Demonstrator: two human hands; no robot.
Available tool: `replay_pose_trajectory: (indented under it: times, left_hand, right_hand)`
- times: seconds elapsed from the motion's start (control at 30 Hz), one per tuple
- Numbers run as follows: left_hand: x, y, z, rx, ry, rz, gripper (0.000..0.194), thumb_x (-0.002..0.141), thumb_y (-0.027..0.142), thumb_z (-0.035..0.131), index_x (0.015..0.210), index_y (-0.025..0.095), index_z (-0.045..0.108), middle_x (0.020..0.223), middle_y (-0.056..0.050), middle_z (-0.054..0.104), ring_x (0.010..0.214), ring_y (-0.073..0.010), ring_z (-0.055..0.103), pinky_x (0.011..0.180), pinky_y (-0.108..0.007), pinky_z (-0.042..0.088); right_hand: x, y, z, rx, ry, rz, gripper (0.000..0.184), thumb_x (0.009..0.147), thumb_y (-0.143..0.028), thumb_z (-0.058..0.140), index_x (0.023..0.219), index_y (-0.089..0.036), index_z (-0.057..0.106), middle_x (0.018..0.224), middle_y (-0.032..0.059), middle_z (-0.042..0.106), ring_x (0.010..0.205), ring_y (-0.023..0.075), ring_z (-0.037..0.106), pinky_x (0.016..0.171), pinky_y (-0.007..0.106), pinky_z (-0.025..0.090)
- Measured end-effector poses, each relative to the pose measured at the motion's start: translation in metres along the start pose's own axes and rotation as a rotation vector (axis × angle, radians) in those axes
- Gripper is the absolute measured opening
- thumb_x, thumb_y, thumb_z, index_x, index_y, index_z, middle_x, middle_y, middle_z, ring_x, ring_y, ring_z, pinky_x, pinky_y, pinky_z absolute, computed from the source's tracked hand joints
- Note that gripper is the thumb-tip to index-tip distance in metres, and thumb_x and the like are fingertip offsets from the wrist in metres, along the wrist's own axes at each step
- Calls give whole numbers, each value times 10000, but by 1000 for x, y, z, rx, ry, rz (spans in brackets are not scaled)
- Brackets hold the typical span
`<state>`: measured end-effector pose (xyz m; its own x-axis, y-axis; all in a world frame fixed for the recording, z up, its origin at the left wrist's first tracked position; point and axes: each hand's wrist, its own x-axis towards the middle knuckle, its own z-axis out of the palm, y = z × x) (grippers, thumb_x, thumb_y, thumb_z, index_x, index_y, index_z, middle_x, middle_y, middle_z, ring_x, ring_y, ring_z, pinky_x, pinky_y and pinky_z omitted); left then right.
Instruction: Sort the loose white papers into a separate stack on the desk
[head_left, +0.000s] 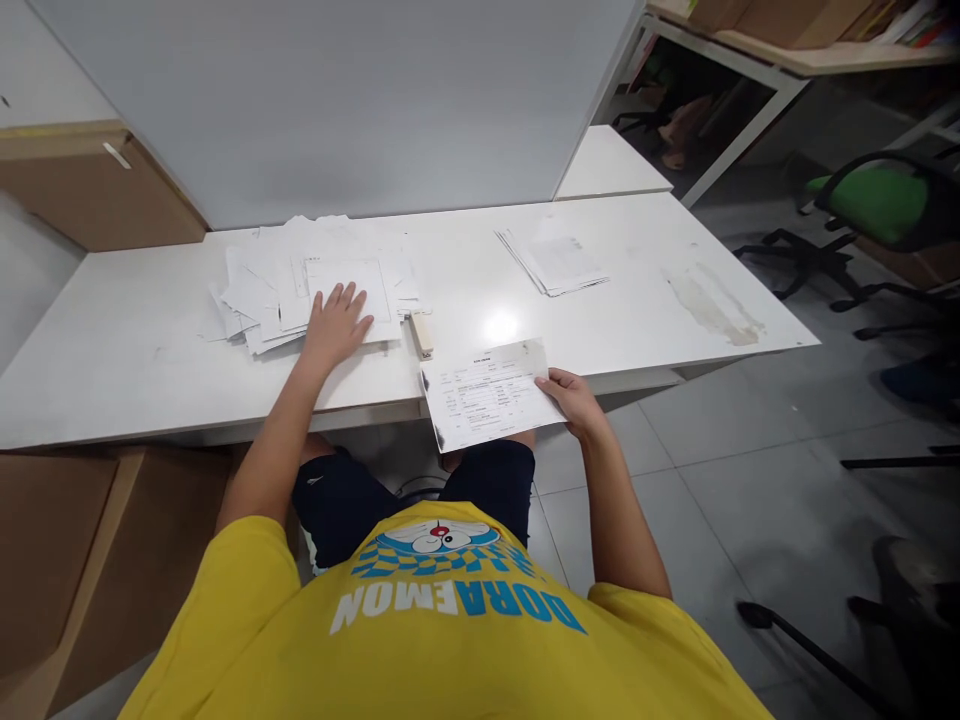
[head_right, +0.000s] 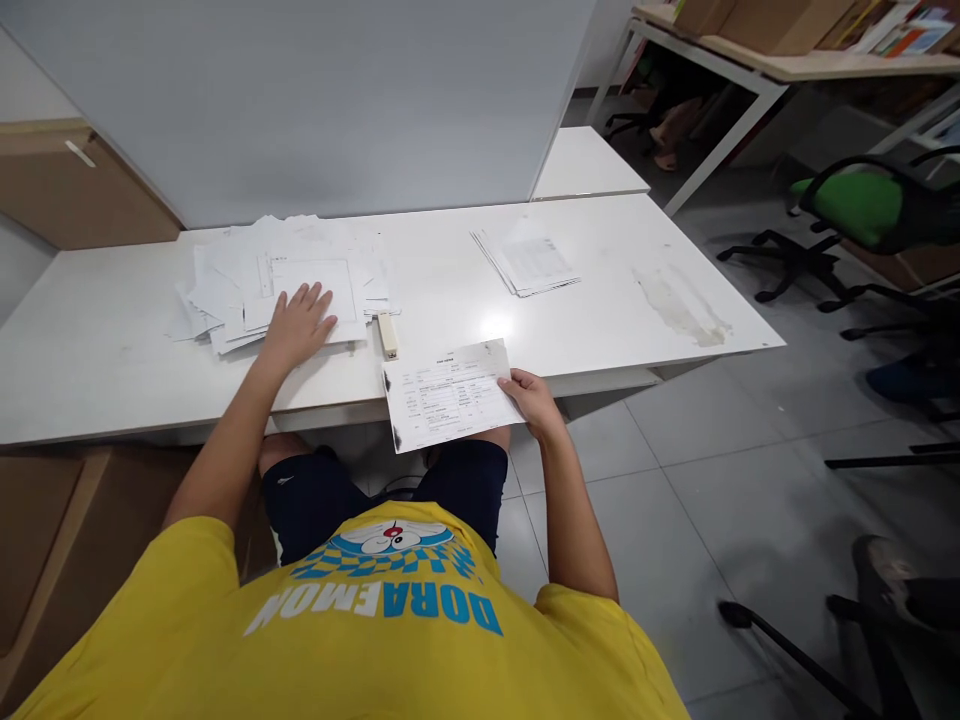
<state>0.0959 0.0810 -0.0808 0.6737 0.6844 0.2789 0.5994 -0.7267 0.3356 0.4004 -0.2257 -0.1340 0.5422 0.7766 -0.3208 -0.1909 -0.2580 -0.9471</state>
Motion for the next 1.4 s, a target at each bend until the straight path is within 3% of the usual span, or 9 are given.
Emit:
replay_pose_trajectory:
  times: [0.13,0.23,0.33,0.43,0.53,0.73,1.0,1.23,1.4]
  left_hand:
    - [35,-30,-21,-101,70,-94,711,848,766,439,1286,225,584,1510,-99,463,1469,-414,267,1201,-692,72]
    - [42,-13,-25,-118,124,-13,712,857,757,447,1314,225,566,1506,-74,470,1502,-390,184,1224,-665,53]
    - [27,34,-4,-196,-7,180,572,943,645,399,1349,272,550,1504,-43,481,1484,-312,281,1231,-609,175]
    - [7,78,32,-286,-165,220,525,988,569,347,1393,279,513,1532,-34,447,1485,-285,289,1200,-587,259]
    - [-3,95,59,-328,-201,190,503,973,538,422,1368,252,543,1545,-57,426,1505,-301,231,1197,-566,270]
    - [-1,80,68,-496,-195,194,476,1011,513,307,1350,293,560,1546,-19,425,1526,-252,168,1233,-541,203]
    - [4,70,73,-541,-228,203,498,999,566,304,1461,404,397,1606,38,307,1531,-234,140,1228,-524,238]
    - [2,73,77,-486,-219,217,497,1006,546,294,1451,354,407,1608,-1,309,1531,-241,141,1238,-525,198]
    - [-1,79,77,-393,-200,246,409,1017,432,320,1330,265,525,1535,-55,425,1519,-257,191,1244,-539,157]
  right_hand:
    - [5,-3,5,-13,21,2,322,594,-443,792,804,-207,723,737,28,714,706,214,651,587,306,517]
    - [7,-6,7,-38,36,4,323,578,-453,782,771,-203,713,714,27,706,671,207,634,553,294,494]
    - [9,-9,7,-94,53,15,295,577,-433,769,750,-201,711,724,27,706,662,200,619,545,289,480]
    - [10,-12,5,-153,64,19,270,583,-409,762,743,-196,713,725,22,699,658,189,605,545,281,466]
    - [11,-13,5,-143,71,17,290,576,-422,770,742,-194,702,705,17,688,658,186,604,553,280,467]
    - [14,-11,7,-83,73,23,325,543,-448,798,726,-202,688,662,13,677,673,207,621,562,295,490]
    - [14,-9,10,-79,108,12,289,582,-437,764,740,-205,694,711,21,692,693,206,623,574,299,488]
    - [11,-10,13,-45,133,34,278,571,-427,773,716,-208,683,673,13,678,679,204,622,568,296,486]
    - [10,-12,14,-46,156,32,260,598,-420,764,731,-211,688,691,19,684,698,219,633,588,317,502]
